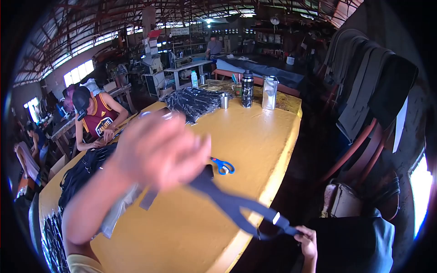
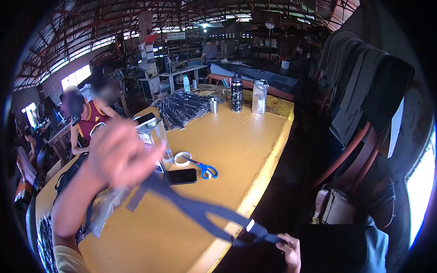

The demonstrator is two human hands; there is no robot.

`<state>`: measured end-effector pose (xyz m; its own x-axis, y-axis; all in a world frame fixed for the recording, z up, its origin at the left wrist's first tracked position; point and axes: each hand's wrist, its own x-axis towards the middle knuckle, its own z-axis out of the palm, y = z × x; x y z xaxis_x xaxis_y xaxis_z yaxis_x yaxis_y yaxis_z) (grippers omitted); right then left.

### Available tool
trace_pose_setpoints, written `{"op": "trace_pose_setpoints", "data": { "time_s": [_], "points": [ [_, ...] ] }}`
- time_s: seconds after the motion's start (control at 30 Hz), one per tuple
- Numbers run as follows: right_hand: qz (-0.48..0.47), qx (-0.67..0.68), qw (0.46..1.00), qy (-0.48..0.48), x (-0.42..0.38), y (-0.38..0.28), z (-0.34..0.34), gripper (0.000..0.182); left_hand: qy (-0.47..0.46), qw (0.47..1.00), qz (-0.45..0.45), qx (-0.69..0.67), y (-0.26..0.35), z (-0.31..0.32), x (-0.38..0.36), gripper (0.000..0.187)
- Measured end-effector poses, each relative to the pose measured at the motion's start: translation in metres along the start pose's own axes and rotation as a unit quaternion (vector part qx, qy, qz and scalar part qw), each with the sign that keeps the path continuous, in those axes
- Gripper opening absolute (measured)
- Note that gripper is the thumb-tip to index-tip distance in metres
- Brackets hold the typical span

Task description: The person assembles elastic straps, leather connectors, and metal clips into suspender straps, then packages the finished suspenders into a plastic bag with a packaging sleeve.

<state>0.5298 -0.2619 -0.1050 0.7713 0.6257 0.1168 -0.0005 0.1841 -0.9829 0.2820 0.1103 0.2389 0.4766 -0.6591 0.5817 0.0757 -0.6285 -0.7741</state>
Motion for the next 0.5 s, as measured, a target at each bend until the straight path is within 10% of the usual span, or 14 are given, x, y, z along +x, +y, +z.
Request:
{"op": "trace_pose_setpoints", "data": {
  "time_s": [0.1,0.17,0.23,0.4,0.5],
  "points": [
    [-0.068,-0.028,0.996,0.053,0.052,-0.054,0.061,0.033,-0.257,0.961,-0.098,0.013,-0.087,0.059,0.005,0.048],
    [-0.051,0.039,0.994,0.087,0.092,-0.098,0.122,0.036,-0.189,0.926,-0.136,0.296,-0.127,0.118,-0.008,0.066],
    [-0.102,0.009,0.993,0.064,0.148,-0.102,0.163,0.031,-0.375,0.834,-0.336,0.227,-0.116,0.126,0.010,0.081],
    [-0.112,-0.044,0.993,0.018,0.259,-0.050,0.232,0.023,-0.163,0.925,-0.338,-0.054,-0.041,0.089,0.018,0.047],
    [-0.043,-0.100,0.994,0.016,0.295,0.015,0.244,0.025,-0.036,0.888,-0.353,-0.294,-0.012,0.014,0.040,0.034]
  ]
}}
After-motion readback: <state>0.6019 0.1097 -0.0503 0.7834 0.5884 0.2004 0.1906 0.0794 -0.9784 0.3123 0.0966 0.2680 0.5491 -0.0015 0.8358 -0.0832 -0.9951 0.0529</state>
